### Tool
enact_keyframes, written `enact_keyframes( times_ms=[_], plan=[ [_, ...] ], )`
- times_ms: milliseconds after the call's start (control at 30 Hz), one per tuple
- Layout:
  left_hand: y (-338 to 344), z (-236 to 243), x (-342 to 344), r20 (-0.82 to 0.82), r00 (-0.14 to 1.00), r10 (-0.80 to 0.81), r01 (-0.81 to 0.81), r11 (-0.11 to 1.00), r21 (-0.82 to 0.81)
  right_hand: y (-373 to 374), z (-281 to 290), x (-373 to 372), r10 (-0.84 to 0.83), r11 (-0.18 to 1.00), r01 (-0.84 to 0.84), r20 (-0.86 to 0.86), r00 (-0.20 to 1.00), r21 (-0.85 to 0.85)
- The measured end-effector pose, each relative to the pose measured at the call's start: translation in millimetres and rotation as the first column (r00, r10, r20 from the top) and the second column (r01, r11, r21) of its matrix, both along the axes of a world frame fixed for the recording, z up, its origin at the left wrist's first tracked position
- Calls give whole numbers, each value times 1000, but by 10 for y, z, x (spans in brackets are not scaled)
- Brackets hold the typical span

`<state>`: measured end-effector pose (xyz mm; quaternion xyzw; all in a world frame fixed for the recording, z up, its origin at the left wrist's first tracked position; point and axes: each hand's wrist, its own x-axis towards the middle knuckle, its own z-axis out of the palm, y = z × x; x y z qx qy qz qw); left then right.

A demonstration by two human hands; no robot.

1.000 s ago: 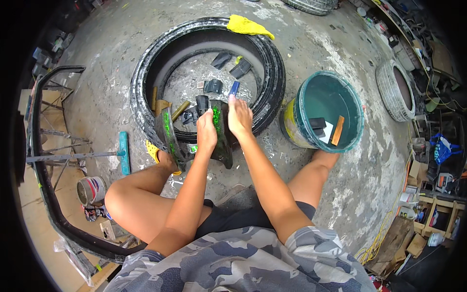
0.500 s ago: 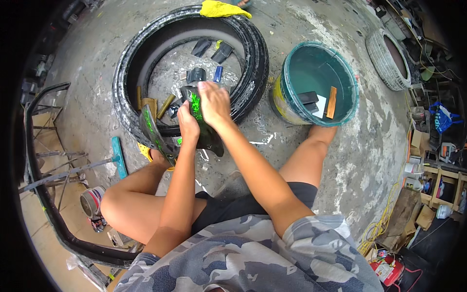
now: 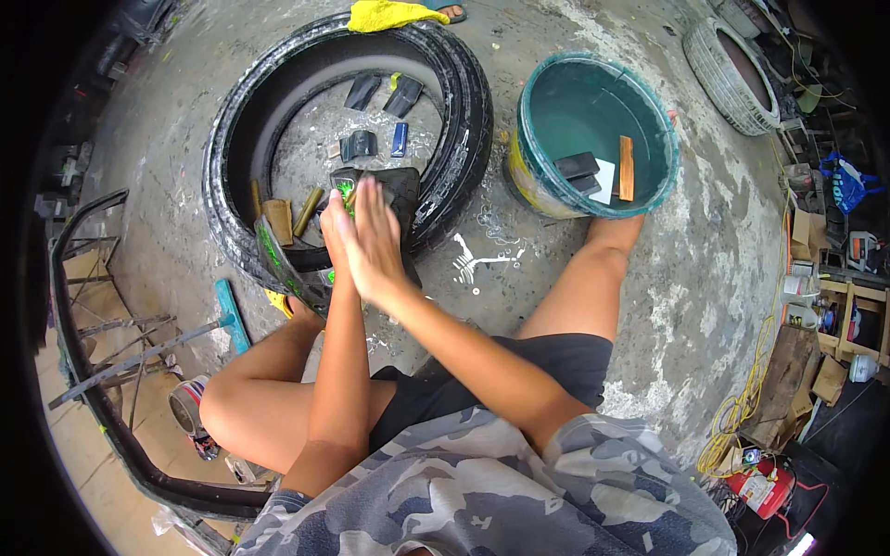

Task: Wet sanding an automotive carbon fiber component using water and sandpaper.

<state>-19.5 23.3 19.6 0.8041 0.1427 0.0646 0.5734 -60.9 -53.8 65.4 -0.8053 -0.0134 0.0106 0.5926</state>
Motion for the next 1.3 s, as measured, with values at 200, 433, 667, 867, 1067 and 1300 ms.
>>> enact_keyframes(
  times_ms=[200,433,667,867,1067,1300],
  plan=[
    [-388,262,9,95,994,43,-36,996,-76,-489,-339,484,-11,965,32,82,997,-260],
    [-214,227,-32,103,992,66,-68,998,18,-379,-383,14,71,993,-50,193,979,-110],
    [-202,203,-20,77,994,74,-74,997,-6,-431,-429,-317,111,992,-99,181,977,-74],
    [-255,203,37,129,992,-11,13,1000,-21,-388,-298,493,25,998,-9,257,966,-64],
    [-199,-21,20,162,976,145,-167,977,132,-420,-550,-294,63,998,-65,296,953,-5],
    [-239,239,-51,166,983,77,-78,997,-4,-313,-237,711,5,998,-13,129,992,65]
  ],
)
